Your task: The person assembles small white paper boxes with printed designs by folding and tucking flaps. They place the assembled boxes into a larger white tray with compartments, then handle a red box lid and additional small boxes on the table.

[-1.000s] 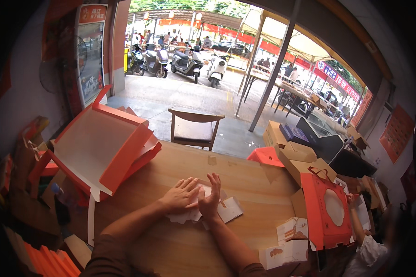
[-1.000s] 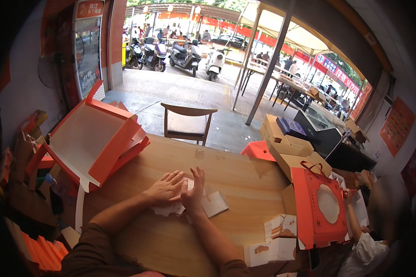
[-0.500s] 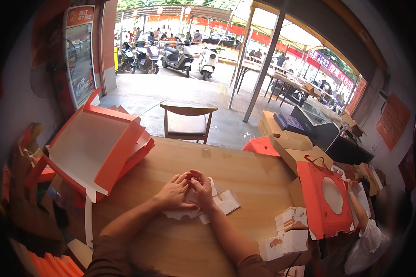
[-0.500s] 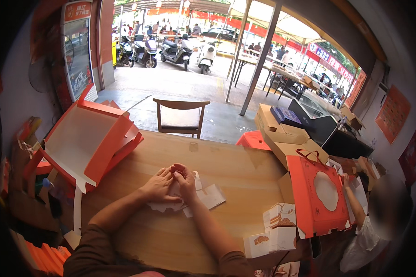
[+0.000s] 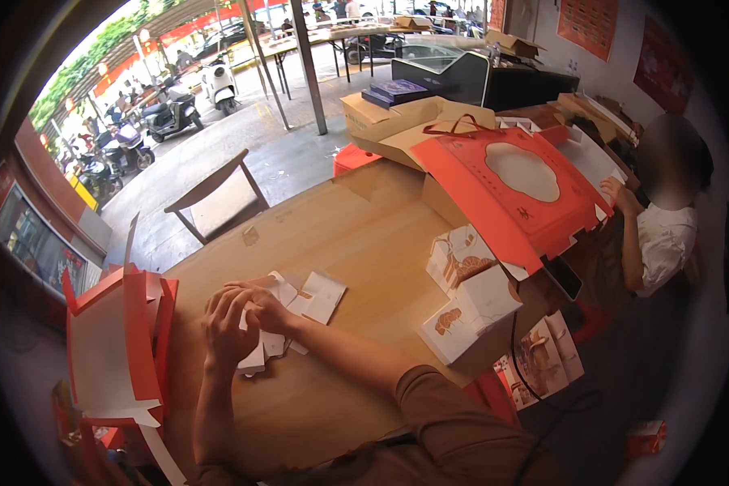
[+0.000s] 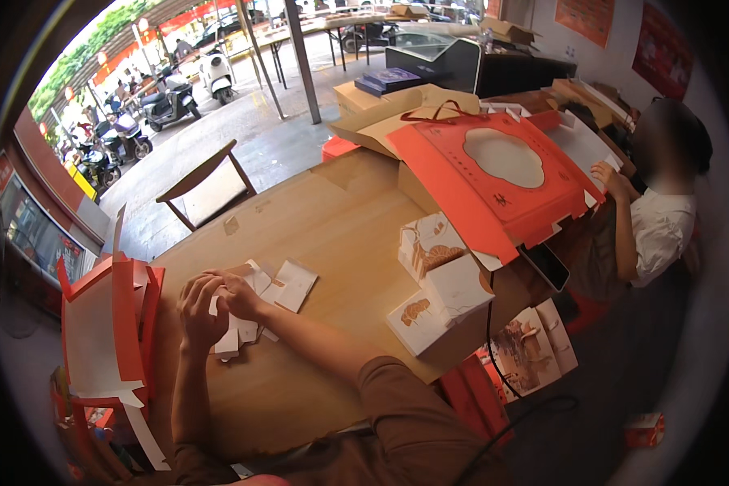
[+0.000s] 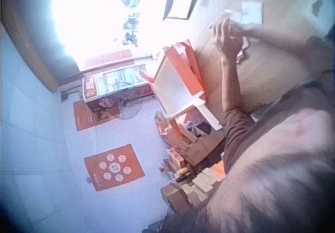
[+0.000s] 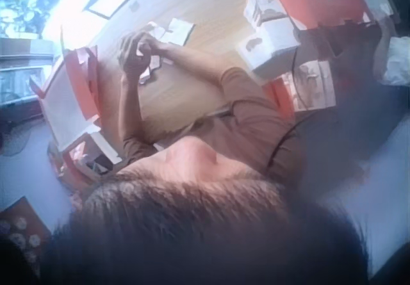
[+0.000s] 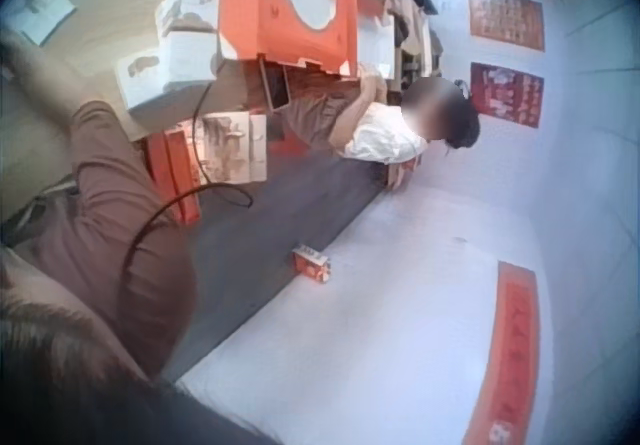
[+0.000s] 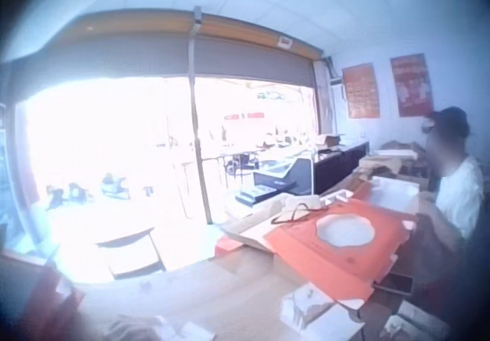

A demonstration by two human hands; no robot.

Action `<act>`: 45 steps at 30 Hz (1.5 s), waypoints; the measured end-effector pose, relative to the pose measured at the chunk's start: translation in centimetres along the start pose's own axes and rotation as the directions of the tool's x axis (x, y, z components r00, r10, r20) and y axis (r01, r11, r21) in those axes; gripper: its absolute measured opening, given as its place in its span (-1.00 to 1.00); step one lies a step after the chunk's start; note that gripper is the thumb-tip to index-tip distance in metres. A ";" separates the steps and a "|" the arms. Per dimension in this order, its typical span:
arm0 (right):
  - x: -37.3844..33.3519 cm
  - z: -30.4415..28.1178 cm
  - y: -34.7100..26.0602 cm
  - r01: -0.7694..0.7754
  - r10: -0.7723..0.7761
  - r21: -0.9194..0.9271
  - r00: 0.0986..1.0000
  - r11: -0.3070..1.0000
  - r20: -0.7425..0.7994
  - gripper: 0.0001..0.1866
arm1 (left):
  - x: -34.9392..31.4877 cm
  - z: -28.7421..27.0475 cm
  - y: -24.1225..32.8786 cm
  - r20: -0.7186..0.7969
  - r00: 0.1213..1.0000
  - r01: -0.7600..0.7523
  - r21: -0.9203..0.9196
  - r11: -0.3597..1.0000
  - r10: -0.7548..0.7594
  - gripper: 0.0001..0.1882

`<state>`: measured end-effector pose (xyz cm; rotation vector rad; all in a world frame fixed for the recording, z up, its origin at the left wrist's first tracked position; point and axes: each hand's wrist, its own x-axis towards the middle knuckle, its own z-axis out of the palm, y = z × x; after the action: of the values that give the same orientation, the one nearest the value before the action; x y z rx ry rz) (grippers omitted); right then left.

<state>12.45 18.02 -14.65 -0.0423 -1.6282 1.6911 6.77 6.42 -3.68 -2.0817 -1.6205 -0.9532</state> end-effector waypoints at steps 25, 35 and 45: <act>-0.7 0.2 -1.9 -0.207 0.208 -0.023 0.978 0.978 0.031 -0.64 | 18.3 13.7 18.1 0.454 0.870 0.061 -0.487 0.871 0.193 -0.32; -1.1 -0.1 5.1 0.244 -0.245 -0.037 0.969 0.969 -0.041 -0.57 | 0.5 3.1 -0.7 0.053 0.933 0.253 -0.801 0.543 -0.356 -0.15; -0.9 -0.8 -2.7 -0.239 0.207 0.314 0.969 0.919 0.132 -0.44 | -9.3 3.3 -4.9 -0.282 0.718 0.336 -0.661 0.671 -0.637 -0.12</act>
<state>14.82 17.90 -12.85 0.0189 -1.4306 2.1536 1.92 3.26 -13.09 -1.4282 -1.7828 -2.2083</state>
